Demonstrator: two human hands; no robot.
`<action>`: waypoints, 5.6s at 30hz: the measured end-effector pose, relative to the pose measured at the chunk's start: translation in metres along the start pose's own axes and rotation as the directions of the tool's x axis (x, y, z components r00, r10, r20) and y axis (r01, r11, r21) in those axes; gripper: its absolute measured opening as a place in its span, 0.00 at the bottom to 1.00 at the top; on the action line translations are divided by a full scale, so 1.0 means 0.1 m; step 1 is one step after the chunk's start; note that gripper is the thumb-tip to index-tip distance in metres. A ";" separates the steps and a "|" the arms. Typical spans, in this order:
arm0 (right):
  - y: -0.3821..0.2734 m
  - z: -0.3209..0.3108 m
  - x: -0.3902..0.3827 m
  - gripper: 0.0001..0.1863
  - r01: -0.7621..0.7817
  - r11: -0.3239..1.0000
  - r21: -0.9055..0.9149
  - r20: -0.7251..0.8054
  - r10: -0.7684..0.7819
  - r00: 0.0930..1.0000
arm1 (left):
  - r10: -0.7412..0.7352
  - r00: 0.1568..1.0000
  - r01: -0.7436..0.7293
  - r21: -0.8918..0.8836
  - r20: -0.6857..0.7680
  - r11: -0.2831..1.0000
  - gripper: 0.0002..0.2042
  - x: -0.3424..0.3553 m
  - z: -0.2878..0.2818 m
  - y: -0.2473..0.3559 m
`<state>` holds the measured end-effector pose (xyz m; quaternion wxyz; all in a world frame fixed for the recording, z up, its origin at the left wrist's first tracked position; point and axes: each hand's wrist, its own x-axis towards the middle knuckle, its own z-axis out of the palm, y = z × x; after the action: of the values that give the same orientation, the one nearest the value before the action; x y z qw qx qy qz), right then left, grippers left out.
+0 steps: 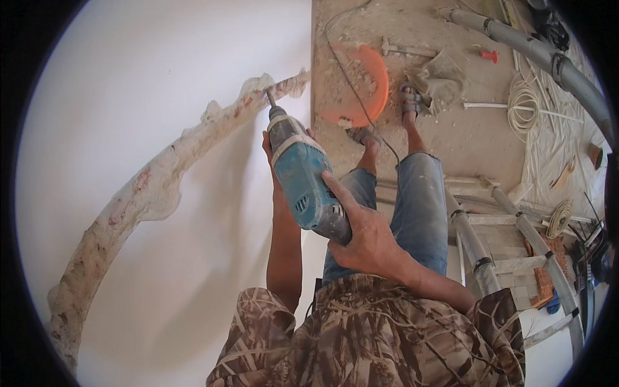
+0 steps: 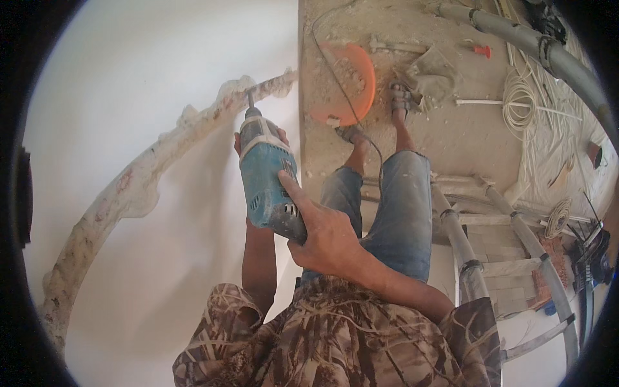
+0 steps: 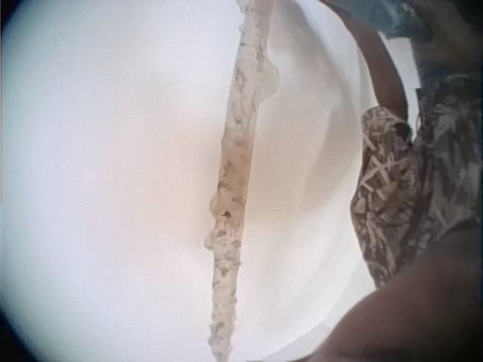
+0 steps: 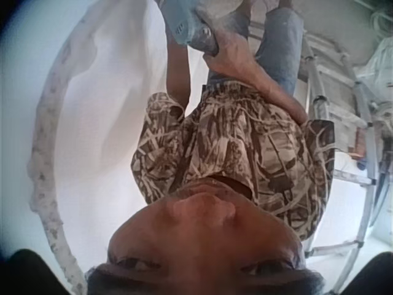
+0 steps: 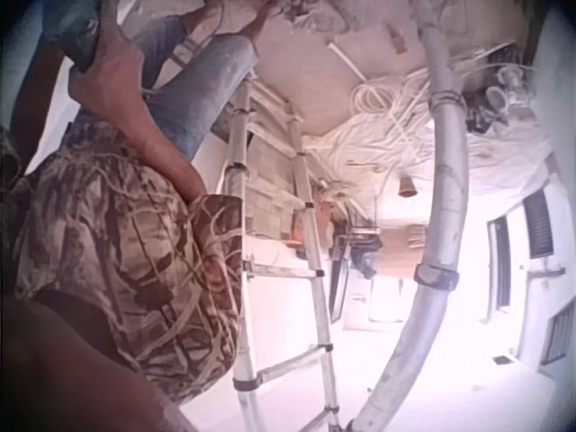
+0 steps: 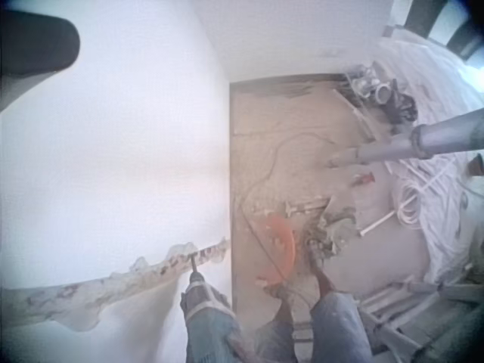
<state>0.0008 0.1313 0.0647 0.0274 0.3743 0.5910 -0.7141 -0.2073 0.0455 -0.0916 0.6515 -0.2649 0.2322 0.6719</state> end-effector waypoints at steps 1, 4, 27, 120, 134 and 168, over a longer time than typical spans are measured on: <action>-0.03 -0.01 0.02 0.54 0.014 1.000 -0.015 -0.002 -0.014 1.000 | -0.011 1.000 0.011 -0.032 0.016 0.999 0.36 0.00 0.01 0.02; -0.17 0.00 0.05 0.54 0.020 0.997 -0.080 0.032 -0.018 0.999 | -0.005 0.999 -0.004 -0.207 -0.045 0.978 0.36 -0.01 0.00 0.05; 0.31 -0.23 0.39 0.51 0.052 0.974 -0.219 0.074 -0.037 0.997 | 0.032 0.998 -0.047 -0.288 -0.058 0.956 0.38 0.40 -0.42 -0.32; 0.29 -0.94 -0.17 0.59 -0.120 0.865 0.487 0.156 0.050 0.987 | 0.364 0.826 -0.040 0.600 -0.429 0.799 0.35 0.11 0.66 -0.60; 0.15 -1.01 -0.45 0.58 -0.263 0.718 0.644 0.177 0.195 0.965 | 0.312 0.838 -0.007 0.564 -0.447 0.826 0.33 -0.02 0.86 -0.77; 0.19 -1.49 -0.43 0.56 -0.323 0.761 0.562 0.206 0.250 0.946 | 0.331 0.836 -0.085 0.493 -0.437 0.866 0.35 0.08 1.04 -1.08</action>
<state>0.1156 0.2366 0.0707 0.0539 0.4070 0.2732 -0.8699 -0.1056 0.1248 -0.0151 0.5310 -0.2450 0.5740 0.5732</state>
